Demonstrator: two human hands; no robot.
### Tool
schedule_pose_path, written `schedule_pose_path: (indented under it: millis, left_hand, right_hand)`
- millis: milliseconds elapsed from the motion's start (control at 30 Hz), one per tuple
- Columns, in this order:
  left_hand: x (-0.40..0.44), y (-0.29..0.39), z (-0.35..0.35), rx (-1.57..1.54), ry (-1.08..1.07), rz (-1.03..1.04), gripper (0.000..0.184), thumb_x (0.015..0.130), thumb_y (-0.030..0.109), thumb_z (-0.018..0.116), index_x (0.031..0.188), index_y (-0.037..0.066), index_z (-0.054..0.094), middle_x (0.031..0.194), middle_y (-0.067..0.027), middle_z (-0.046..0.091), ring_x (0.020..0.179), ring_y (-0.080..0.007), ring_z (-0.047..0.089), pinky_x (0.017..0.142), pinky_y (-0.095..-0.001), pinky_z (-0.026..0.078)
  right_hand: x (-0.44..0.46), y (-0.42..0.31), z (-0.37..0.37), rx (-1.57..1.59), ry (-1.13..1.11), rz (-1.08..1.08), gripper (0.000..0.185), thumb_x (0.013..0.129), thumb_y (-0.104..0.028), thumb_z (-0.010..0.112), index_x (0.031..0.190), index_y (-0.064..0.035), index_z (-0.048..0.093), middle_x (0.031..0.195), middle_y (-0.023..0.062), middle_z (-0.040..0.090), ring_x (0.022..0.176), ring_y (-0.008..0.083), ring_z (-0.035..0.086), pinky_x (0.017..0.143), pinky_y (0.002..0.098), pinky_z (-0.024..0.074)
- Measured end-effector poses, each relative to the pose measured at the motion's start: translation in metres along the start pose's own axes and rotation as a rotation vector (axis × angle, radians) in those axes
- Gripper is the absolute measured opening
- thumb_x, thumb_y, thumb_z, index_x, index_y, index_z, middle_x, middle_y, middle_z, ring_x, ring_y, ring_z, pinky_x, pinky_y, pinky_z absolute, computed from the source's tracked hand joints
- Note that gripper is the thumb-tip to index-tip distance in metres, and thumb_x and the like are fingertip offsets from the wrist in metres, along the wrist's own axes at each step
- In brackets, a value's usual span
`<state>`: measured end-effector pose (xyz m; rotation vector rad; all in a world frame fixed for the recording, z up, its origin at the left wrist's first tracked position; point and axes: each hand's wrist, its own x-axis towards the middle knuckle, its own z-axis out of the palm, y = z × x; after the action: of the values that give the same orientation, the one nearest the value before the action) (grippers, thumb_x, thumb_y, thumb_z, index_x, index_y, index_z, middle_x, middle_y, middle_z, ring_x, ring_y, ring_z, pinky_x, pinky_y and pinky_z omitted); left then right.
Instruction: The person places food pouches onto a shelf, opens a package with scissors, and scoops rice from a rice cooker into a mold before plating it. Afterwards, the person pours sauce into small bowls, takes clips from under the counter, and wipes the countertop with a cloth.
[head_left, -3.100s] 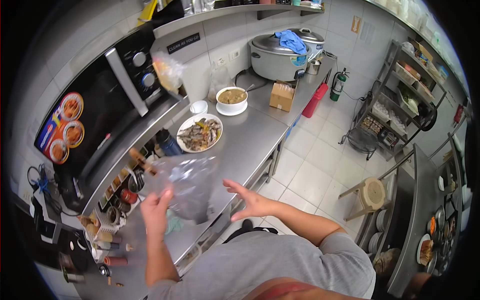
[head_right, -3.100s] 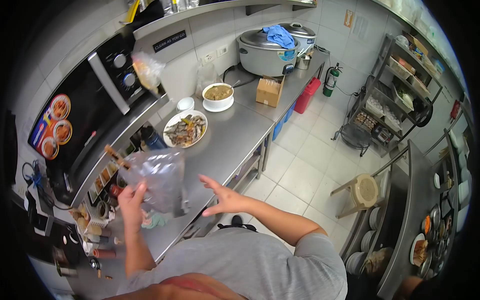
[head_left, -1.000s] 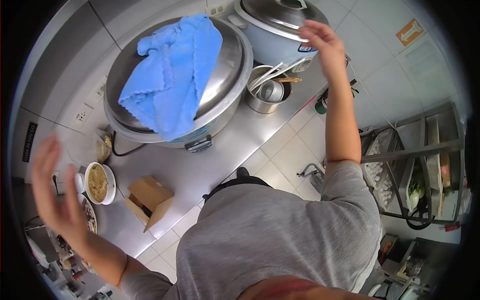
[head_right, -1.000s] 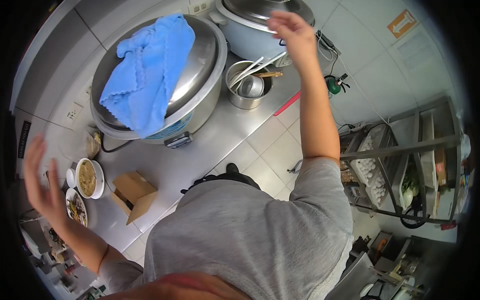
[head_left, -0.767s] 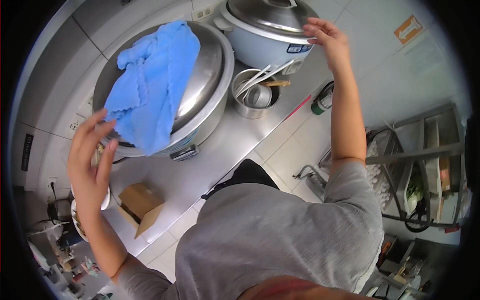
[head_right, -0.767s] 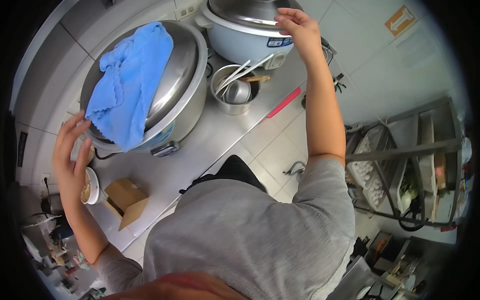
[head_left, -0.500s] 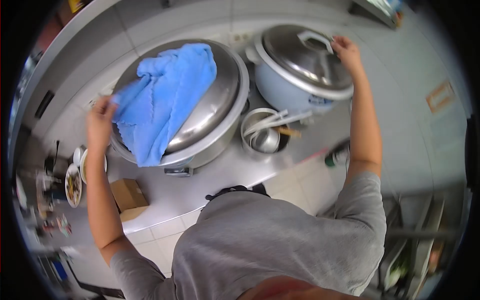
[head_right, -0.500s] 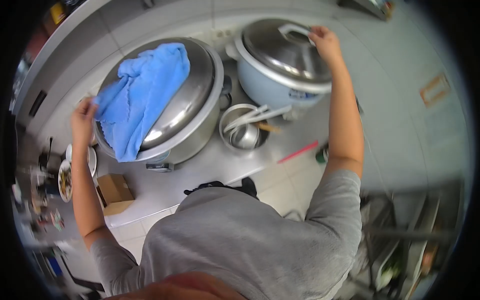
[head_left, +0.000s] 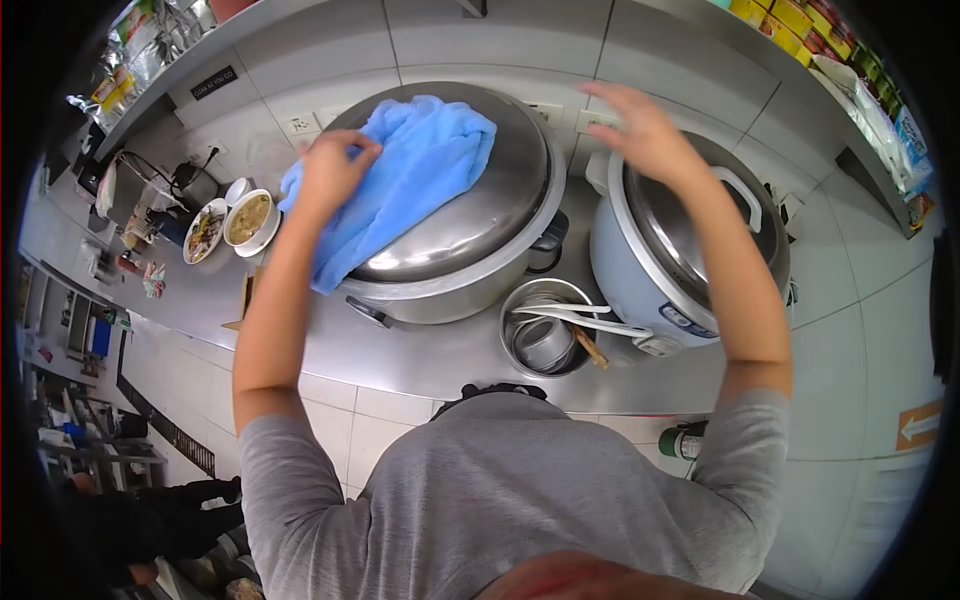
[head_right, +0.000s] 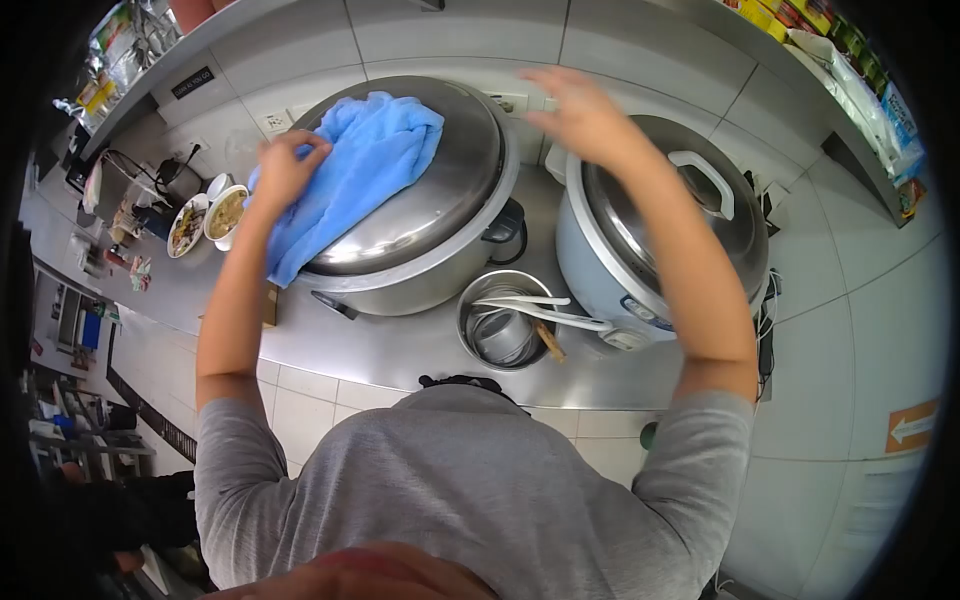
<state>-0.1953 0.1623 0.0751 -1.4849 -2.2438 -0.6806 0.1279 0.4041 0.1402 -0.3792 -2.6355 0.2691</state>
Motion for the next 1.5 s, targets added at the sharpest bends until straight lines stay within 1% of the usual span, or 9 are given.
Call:
schedule_pose_path:
  millis: [200, 400, 567, 700, 867, 1067, 1200, 1300, 1500]
  left_hand:
    - [-0.058, 0.145, -0.127, -0.938, -0.120, 0.243, 0.011, 0.096, 0.011, 0.049, 0.092, 0.001, 0.050, 0.083, -0.0073, 0.056, 0.079, -0.0179, 0.054, 0.076, -0.0289, 0.044]
    - [-0.106, 0.086, -0.225, -0.438, 0.973, 0.468, 0.022, 0.100, 0.017, 0.044, 0.095, -0.004, 0.046, 0.067, -0.0174, 0.052, 0.055, -0.0130, 0.043, 0.050, -0.0230, 0.035]
    - [-0.122, 0.005, -0.295, 0.110, 1.093, 0.242, 0.024, 0.100, 0.016, 0.047, 0.099, -0.008, 0.052, 0.069, -0.0125, 0.057, 0.056, -0.0141, 0.051, 0.051, -0.0235, 0.042]
    - [-0.095, -0.027, -0.285, 0.305, 1.075, -0.058, 0.018, 0.100, 0.014, 0.048, 0.103, -0.003, 0.053, 0.078, -0.0097, 0.061, 0.070, -0.0135, 0.058, 0.066, -0.0220, 0.048]
    - [-0.066, 0.090, -0.202, -0.776, 0.695, 0.212, 0.010, 0.100, 0.010, 0.043, 0.106, 0.002, 0.046, 0.073, -0.0144, 0.056, 0.064, -0.0139, 0.054, 0.060, -0.0223, 0.045]
    - [-0.044, 0.066, -0.233, -0.326, 0.739, 0.922, 0.005, 0.094, 0.002, 0.048, 0.096, -0.003, 0.050, 0.078, -0.0240, 0.063, 0.062, -0.0200, 0.060, 0.053, -0.0243, 0.045]
    - [-0.053, -0.026, -0.288, 0.370, 1.178, 0.194, 0.024, 0.100, 0.014, 0.042, 0.100, 0.001, 0.062, 0.076, -0.0178, 0.064, 0.063, -0.0207, 0.060, 0.055, -0.0276, 0.045]
    - [-0.035, -0.078, -0.279, 0.456, 0.817, -0.336, 0.025, 0.099, 0.018, 0.042, 0.111, 0.010, 0.063, 0.096, -0.0099, 0.068, 0.086, -0.0175, 0.063, 0.076, -0.0304, 0.048]
    - [0.057, -0.166, -0.104, 0.160, 0.332, -0.370, 0.029, 0.092, 0.015, 0.048, 0.121, 0.015, 0.056, 0.112, -0.0196, 0.064, 0.102, -0.0378, 0.062, 0.086, -0.0437, 0.049]
  right_hand:
    - [0.050, -0.124, 0.008, 0.784, -0.469, -0.525, 0.060, 0.074, -0.024, 0.076, 0.129, -0.0098, 0.055, 0.123, 0.0127, 0.059, 0.117, 0.0252, 0.053, 0.100, 0.0366, 0.0408]
    - [-0.015, -0.141, 0.041, 0.835, -1.248, -0.453, 0.053, 0.072, -0.024, 0.082, 0.114, 0.0005, 0.060, 0.100, 0.0116, 0.065, 0.094, 0.0202, 0.061, 0.083, 0.0321, 0.0479]
    - [-0.024, -0.104, 0.003, 0.833, -1.435, -0.246, 0.052, 0.071, -0.019, 0.083, 0.114, -0.0006, 0.062, 0.096, 0.0118, 0.069, 0.089, 0.0173, 0.064, 0.081, 0.0320, 0.0508]
    - [-0.028, -0.076, -0.045, 0.911, -0.795, -0.440, 0.059, 0.069, -0.020, 0.085, 0.120, -0.0020, 0.059, 0.101, 0.0126, 0.068, 0.097, 0.0220, 0.064, 0.088, 0.0369, 0.0496]
    - [0.009, -0.142, -0.018, 0.996, -0.334, -0.574, 0.080, 0.070, -0.036, 0.082, 0.131, 0.0023, 0.048, 0.131, 0.0221, 0.051, 0.124, 0.0281, 0.050, 0.104, 0.0411, 0.0391]
    - [-0.003, -0.164, 0.041, 0.464, -1.256, -0.294, 0.065, 0.072, -0.045, 0.079, 0.107, 0.0072, 0.062, 0.092, 0.0192, 0.066, 0.084, 0.0285, 0.063, 0.072, 0.0364, 0.0513]
    - [-0.023, -0.074, 0.023, 0.540, -1.272, -0.157, 0.050, 0.077, -0.036, 0.078, 0.099, 0.0073, 0.065, 0.087, 0.0175, 0.068, 0.081, 0.0211, 0.064, 0.071, 0.0356, 0.0512]
    - [-0.012, -0.014, -0.019, 0.753, -0.722, 0.374, 0.032, 0.075, -0.015, 0.078, 0.102, -0.0010, 0.068, 0.093, 0.0080, 0.071, 0.082, 0.0159, 0.064, 0.078, 0.0315, 0.0518]
    - [0.087, 0.101, 0.025, 0.104, 0.062, 0.389, 0.052, 0.081, -0.027, 0.072, 0.124, -0.0035, 0.056, 0.118, 0.0146, 0.062, 0.108, 0.0259, 0.059, 0.095, 0.0355, 0.0449]
